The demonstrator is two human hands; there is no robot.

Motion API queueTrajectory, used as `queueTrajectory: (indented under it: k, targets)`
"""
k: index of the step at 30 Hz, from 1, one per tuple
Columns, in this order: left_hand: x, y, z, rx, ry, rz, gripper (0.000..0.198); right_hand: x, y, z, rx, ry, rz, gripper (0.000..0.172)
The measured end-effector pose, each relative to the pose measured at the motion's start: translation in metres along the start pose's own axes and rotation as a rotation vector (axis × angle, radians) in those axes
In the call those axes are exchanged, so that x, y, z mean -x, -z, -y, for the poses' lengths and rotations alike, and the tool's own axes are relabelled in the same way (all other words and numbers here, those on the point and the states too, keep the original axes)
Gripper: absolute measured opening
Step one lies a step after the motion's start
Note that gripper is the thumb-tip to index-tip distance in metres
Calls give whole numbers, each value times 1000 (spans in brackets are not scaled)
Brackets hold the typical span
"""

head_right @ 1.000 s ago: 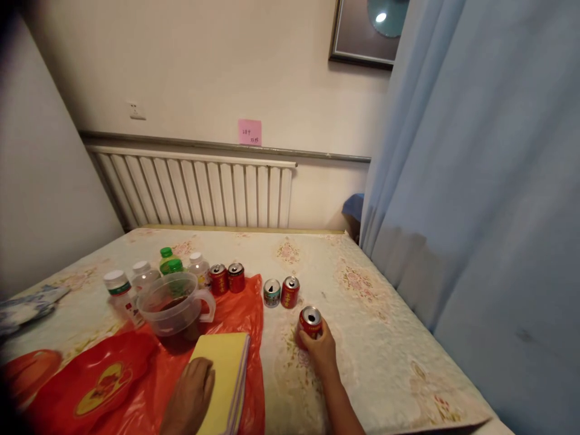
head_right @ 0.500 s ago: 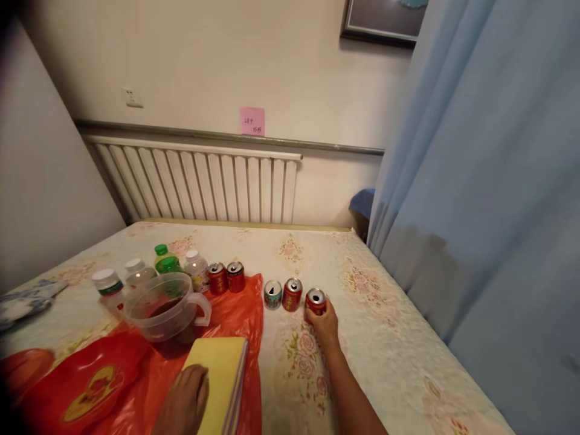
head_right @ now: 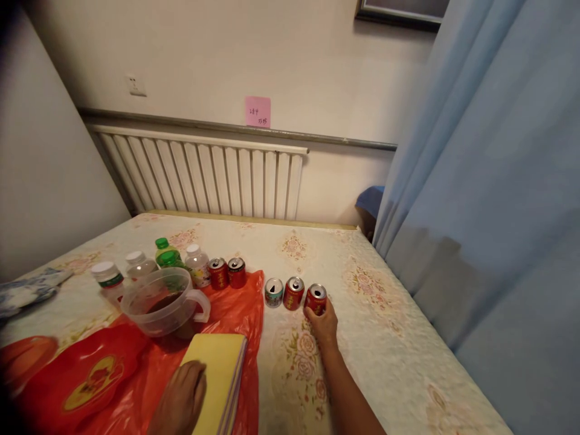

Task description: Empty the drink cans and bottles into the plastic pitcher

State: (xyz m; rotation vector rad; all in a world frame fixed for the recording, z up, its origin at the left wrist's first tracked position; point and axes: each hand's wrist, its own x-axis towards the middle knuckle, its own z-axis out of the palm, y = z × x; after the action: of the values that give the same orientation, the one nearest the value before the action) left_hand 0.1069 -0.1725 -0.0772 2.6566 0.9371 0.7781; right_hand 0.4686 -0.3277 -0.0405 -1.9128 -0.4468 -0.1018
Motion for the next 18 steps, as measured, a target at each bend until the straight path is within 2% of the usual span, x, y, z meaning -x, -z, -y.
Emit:
queueTrajectory:
  k: [6, 12, 18]
  targets:
    - [0, -1, 1, -16, -6, -12, 21, 9, -2, -13, -22, 20, 18, 74]
    - [-1, 0, 0, -18, -4, -4, 21, 10, -6, -28, -24, 37, 0, 70]
    - [1, -4, 4, -5, -7, 6, 20, 7, -12, -29, 12, 11, -18, 67]
